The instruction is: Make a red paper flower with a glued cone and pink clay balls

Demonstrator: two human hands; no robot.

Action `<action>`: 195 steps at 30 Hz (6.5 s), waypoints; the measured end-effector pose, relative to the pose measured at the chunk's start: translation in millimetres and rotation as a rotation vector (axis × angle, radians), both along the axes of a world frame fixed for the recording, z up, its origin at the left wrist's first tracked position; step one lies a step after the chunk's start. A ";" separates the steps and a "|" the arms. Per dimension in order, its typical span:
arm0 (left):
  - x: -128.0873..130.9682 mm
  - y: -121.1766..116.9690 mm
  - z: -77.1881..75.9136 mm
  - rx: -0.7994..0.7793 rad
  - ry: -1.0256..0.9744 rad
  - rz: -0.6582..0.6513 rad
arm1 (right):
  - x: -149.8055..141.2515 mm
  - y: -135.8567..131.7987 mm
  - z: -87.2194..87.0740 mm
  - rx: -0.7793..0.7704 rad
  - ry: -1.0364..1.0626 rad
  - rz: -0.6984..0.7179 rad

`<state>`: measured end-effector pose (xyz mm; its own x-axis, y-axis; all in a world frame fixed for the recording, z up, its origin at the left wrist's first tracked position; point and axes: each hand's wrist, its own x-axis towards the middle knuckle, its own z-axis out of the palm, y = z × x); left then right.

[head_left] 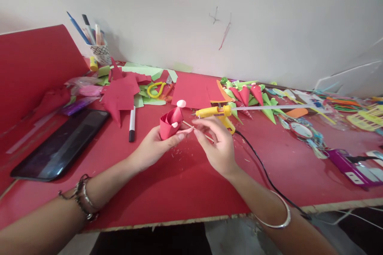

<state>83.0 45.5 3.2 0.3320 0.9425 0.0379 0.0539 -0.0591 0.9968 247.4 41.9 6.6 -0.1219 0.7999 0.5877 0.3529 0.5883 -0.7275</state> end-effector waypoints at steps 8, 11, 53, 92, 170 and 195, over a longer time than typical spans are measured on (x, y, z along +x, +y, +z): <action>-0.2 0.0 -1.2 0.025 0.032 0.006 | -2.2 -4.4 2.6 -0.029 0.045 0.050; -0.3 -0.1 -2.6 0.005 0.053 0.022 | -0.7 -2.5 0.9 -0.102 0.127 0.037; 1.4 -0.2 -1.7 -0.015 0.028 -0.013 | 6.5 -3.7 14.2 -0.265 0.431 0.121; 3.6 -4.4 -5.3 0.023 0.054 -0.130 | 2.4 -11.1 14.4 -0.044 0.149 -0.010; 1.7 -1.0 -1.4 -0.050 -0.118 -0.052 | 5.2 -4.5 12.4 -0.201 0.256 0.040; 0.3 1.4 -4.8 -0.106 -0.179 -0.045 | 2.9 -2.8 10.3 -0.232 0.150 0.072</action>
<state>83.3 46.9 -1.7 0.3708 0.9287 0.0009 -0.1246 0.0488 0.9910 250.3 39.1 16.8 -0.1086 0.9077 0.4052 0.1949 0.4192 -0.8867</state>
